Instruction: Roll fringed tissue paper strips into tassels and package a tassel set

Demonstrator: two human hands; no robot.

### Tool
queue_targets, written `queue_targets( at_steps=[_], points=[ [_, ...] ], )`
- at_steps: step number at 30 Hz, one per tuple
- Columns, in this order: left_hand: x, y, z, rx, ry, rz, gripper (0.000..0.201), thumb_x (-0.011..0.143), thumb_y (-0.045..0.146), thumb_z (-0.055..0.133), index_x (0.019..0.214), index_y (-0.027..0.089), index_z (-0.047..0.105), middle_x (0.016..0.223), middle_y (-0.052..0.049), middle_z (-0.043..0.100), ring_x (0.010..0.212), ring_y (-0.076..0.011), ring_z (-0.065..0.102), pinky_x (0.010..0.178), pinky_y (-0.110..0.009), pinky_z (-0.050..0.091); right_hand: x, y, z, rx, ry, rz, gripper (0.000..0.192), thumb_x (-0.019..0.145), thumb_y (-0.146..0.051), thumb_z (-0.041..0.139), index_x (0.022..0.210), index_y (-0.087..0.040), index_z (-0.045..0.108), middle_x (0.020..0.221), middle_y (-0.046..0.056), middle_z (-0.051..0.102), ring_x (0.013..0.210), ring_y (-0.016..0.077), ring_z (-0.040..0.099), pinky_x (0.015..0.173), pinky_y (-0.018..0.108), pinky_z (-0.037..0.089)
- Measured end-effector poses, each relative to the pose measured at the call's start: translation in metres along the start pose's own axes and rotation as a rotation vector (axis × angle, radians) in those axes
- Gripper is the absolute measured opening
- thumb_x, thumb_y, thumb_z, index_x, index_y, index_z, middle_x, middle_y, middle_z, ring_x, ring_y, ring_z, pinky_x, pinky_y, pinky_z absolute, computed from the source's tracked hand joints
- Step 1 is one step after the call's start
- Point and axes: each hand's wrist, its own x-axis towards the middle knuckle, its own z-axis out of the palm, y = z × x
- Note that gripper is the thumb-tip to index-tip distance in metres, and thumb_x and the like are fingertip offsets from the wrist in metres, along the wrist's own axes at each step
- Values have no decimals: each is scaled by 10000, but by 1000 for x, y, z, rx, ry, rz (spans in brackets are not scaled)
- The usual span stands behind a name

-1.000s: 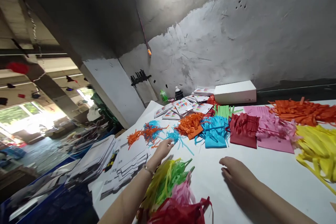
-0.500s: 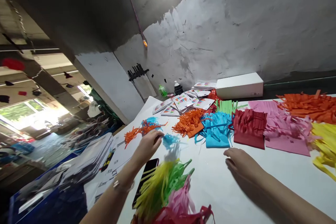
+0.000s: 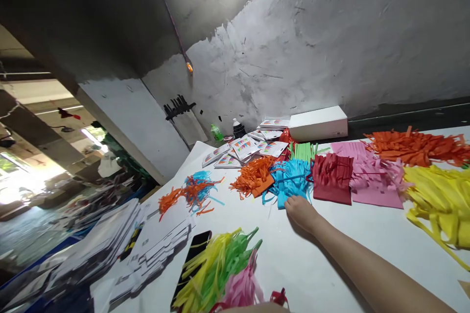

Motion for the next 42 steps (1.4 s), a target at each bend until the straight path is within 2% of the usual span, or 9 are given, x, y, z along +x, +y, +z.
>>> queue_targets(
  at_steps=[2,4,9,13,14,21,26,34,42],
  points=[
    [24,-12,-10,-14,-13,-23,246,959,353,664,1159,211,668,1150,-75,693,952,-210,681,842,-401,589,-4,7,-2,11,37,-18,282,992,-335,636,1213,-160,635,1185,82,668,979,205,679,838,402,589],
    [46,-28,-27,-35,130,-104,255,877,290,738,1117,218,692,1011,-66,718,904,-231,681,855,-423,572,-9,13,-10,32,93,-38,280,990,-342,639,1207,-165,636,1175,75,670,966,201,681,828,399,591],
    [100,-68,-73,-115,474,-122,499,701,129,777,1180,236,683,1302,-119,641,1332,-341,472,1164,-544,293,-16,17,-58,98,251,-154,178,1006,-298,612,1102,-161,674,1040,46,706,934,187,689,841,389,578],
    [125,-67,-84,-300,578,-100,66,797,252,694,799,191,717,887,-80,714,980,-301,631,1002,-492,441,-18,-1,-106,105,419,-159,236,1052,-228,477,1102,-186,704,1022,108,730,970,217,671,911,434,534],
    [127,-62,-83,-363,610,-109,162,849,306,641,771,179,704,802,-67,691,875,-278,636,921,-466,483,-19,-9,-114,99,475,-127,253,1054,-223,459,1119,-180,699,1050,134,725,1003,238,661,932,463,520],
    [98,-4,-70,-757,699,-89,549,1010,590,394,1058,137,700,942,-84,708,845,-202,616,825,-339,508,-26,-74,-123,180,565,-15,248,993,-300,579,1180,-179,686,1086,148,742,1025,306,676,919,490,536],
    [78,6,-52,-1130,664,-55,506,938,614,572,1078,147,709,1049,-101,714,953,-223,606,937,-370,475,-32,-87,-124,375,495,86,251,969,-213,487,1074,-207,715,1006,109,765,990,285,687,903,475,540],
    [70,-9,-36,-998,654,-194,455,883,586,658,1028,154,659,911,-55,668,804,-178,599,776,-310,486,-34,-81,-128,722,279,418,62,764,-215,626,824,-215,610,780,18,719,749,205,697,682,310,552],
    [61,-17,-44,-630,577,-133,375,914,514,596,955,159,711,898,-56,723,890,-235,620,831,-330,479,-39,-78,-131,815,102,309,80,799,-256,681,815,-180,661,688,-1,695,649,178,660,557,256,501]
  ],
)
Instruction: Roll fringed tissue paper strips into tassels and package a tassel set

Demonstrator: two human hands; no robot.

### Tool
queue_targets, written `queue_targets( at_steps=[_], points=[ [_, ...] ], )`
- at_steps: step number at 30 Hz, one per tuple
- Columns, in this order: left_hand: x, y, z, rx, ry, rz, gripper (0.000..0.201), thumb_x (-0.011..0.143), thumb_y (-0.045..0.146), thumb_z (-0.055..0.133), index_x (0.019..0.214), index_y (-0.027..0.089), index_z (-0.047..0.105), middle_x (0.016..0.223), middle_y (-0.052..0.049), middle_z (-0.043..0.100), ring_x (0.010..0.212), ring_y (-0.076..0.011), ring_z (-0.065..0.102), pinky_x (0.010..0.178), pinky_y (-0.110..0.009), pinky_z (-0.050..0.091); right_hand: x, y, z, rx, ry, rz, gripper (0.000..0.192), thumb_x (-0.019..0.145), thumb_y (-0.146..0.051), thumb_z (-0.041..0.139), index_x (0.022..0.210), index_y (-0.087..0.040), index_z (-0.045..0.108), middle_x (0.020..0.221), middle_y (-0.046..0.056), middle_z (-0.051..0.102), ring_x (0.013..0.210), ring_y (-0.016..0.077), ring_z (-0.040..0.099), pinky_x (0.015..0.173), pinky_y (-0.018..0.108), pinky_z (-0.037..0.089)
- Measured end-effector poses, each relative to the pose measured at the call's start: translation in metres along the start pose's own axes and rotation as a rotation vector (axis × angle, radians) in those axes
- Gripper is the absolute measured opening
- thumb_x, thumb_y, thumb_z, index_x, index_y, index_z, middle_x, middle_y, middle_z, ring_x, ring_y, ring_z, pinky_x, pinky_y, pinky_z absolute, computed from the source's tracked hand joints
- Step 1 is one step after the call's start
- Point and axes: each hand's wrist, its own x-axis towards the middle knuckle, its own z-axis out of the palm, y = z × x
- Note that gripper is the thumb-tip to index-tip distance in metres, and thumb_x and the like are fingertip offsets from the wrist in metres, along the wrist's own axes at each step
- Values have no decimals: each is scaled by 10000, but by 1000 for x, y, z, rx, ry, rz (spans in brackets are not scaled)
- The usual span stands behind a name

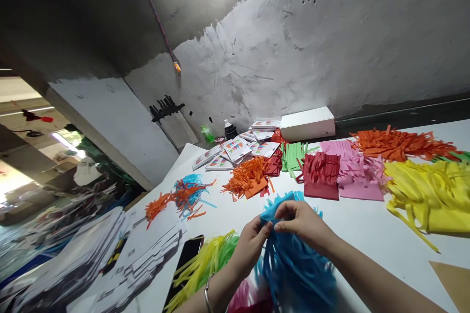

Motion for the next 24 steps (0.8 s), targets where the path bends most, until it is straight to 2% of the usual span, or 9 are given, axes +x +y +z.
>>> queue_targets(
  at_steps=[3,5,7,10,13,16,18,22,24],
  points=[
    [-2,1,-4,162,-26,37,297,937,397,526,910,170,716,846,-39,722,803,-216,613,752,-305,469,-5,-7,-7,-104,53,-104,136,880,-249,599,940,-182,701,881,76,719,830,233,659,745,354,520],
    [-4,3,-3,286,-21,63,264,939,318,490,864,176,700,800,-34,705,743,-201,591,701,-294,445,-9,-11,-6,-189,83,-180,216,912,-252,558,1044,-184,715,1008,131,696,957,284,614,887,450,464],
    [-6,4,-2,413,-15,96,233,930,262,481,826,182,674,766,-36,688,702,-197,575,668,-295,423,-13,-14,-1,-253,73,-226,236,913,-243,556,1068,-185,725,1019,152,675,971,306,579,941,503,406],
    [-8,6,-2,591,-26,158,196,914,208,494,825,191,668,770,-61,702,695,-218,601,665,-318,422,-15,-14,3,-288,39,-213,228,902,-181,527,978,-182,743,930,141,660,908,292,566,914,487,401],
    [-7,6,-7,722,-59,250,193,902,173,520,949,198,706,851,-98,748,782,-263,667,783,-390,469,-13,-12,-6,-243,2,-122,241,896,-176,505,903,-193,745,936,125,671,896,270,579,844,418,431],
    [-6,4,-13,791,-83,359,354,895,144,549,1226,207,658,1087,-141,756,974,-296,688,983,-504,438,-9,-13,-21,-110,-77,37,195,882,-277,571,784,-213,726,805,53,688,768,217,604,701,326,455],
    [-5,2,-15,852,-71,542,469,897,114,560,1354,218,577,1235,-148,714,1082,-289,662,1028,-518,421,-9,-14,-27,23,-114,172,230,868,-362,597,746,-200,706,678,11,655,633,175,589,579,276,443],
    [-5,-2,-15,1013,65,1008,407,930,61,562,1300,226,606,1218,-107,726,1075,-240,650,998,-448,453,-14,-9,-24,305,-85,380,326,797,-484,664,789,-162,709,597,-5,626,500,141,559,468,246,432],
    [-7,-2,-14,995,59,1033,295,934,67,576,1162,229,668,1166,-81,752,1055,-231,655,1010,-439,441,-18,-1,-21,436,-20,435,360,753,-513,721,818,-159,715,638,7,657,531,148,587,497,258,467]
  ],
)
